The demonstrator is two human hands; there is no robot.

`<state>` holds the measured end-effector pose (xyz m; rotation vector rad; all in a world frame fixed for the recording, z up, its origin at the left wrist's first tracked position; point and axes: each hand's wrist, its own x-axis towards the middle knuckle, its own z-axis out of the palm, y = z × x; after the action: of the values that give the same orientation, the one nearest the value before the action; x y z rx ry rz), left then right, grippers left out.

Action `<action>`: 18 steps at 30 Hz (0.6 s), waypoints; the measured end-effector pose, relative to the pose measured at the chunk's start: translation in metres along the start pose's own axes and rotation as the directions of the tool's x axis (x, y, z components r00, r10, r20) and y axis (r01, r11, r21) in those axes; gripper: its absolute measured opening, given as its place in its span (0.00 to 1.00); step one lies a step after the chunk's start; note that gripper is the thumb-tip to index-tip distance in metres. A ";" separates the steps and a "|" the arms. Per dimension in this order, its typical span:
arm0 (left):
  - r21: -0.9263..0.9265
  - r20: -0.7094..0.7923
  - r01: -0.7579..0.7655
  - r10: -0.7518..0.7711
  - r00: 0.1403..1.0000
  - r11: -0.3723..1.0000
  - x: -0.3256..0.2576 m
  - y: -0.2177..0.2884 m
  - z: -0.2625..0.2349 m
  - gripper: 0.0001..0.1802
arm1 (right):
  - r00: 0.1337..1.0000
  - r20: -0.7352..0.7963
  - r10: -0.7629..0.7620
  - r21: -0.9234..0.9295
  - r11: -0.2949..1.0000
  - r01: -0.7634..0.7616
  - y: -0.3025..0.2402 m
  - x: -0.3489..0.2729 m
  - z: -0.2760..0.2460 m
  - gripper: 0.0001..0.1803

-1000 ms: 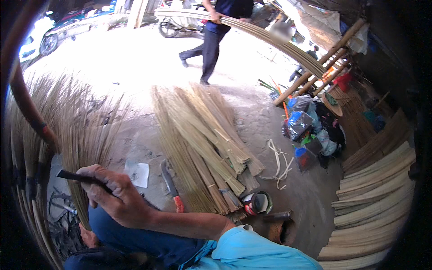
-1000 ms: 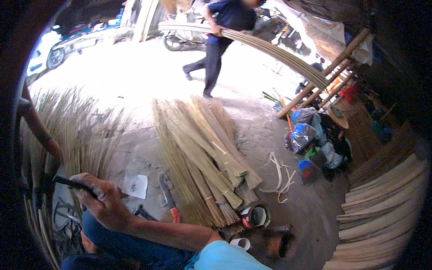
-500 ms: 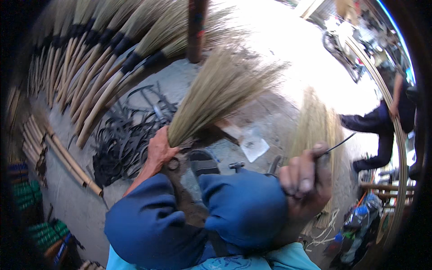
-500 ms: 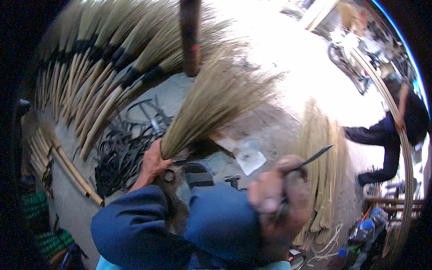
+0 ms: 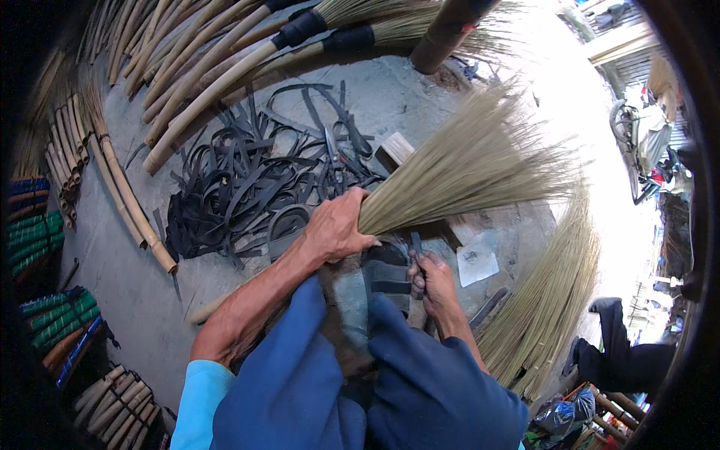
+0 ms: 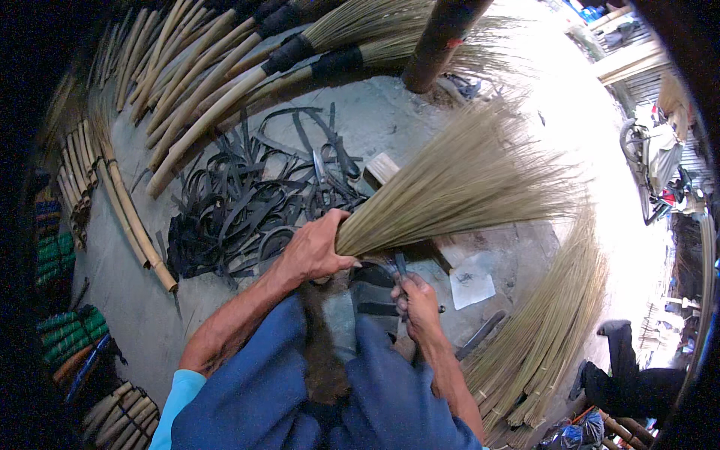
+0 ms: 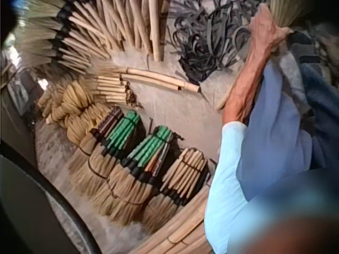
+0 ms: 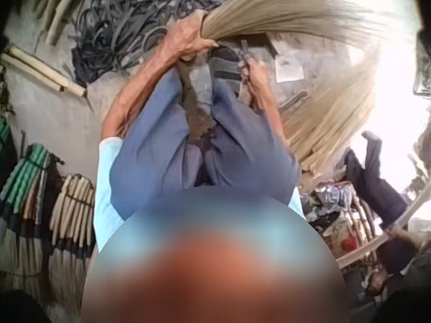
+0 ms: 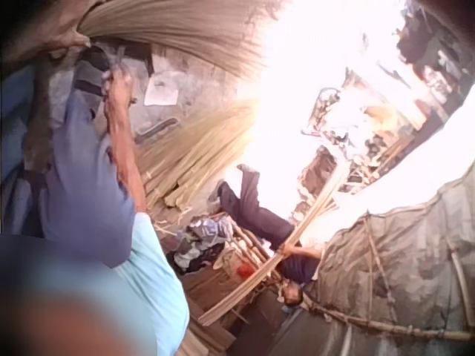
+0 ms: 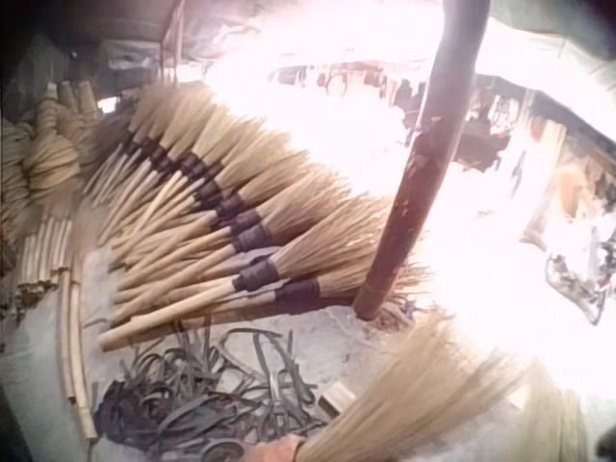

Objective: The person assembles a broom by attaching a bundle of straw to a bamboo handle. They secure the bundle with black rubber strips, wrapping and hammering them into place. The finished broom is set aside with others.

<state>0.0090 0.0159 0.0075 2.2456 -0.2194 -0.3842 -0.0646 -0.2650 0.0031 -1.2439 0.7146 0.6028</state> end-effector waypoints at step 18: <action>0.084 -0.104 -0.038 0.046 0.993 0.996 0.007 0.015 0.025 0.53 | 0.998 0.019 -0.053 -0.199 0.978 0.056 0.037 0.036 0.019 0.16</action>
<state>0.0062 -0.0131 0.0026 2.3304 -0.2300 -0.2363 -0.0661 -0.2379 -0.0440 -1.4388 0.6177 0.6490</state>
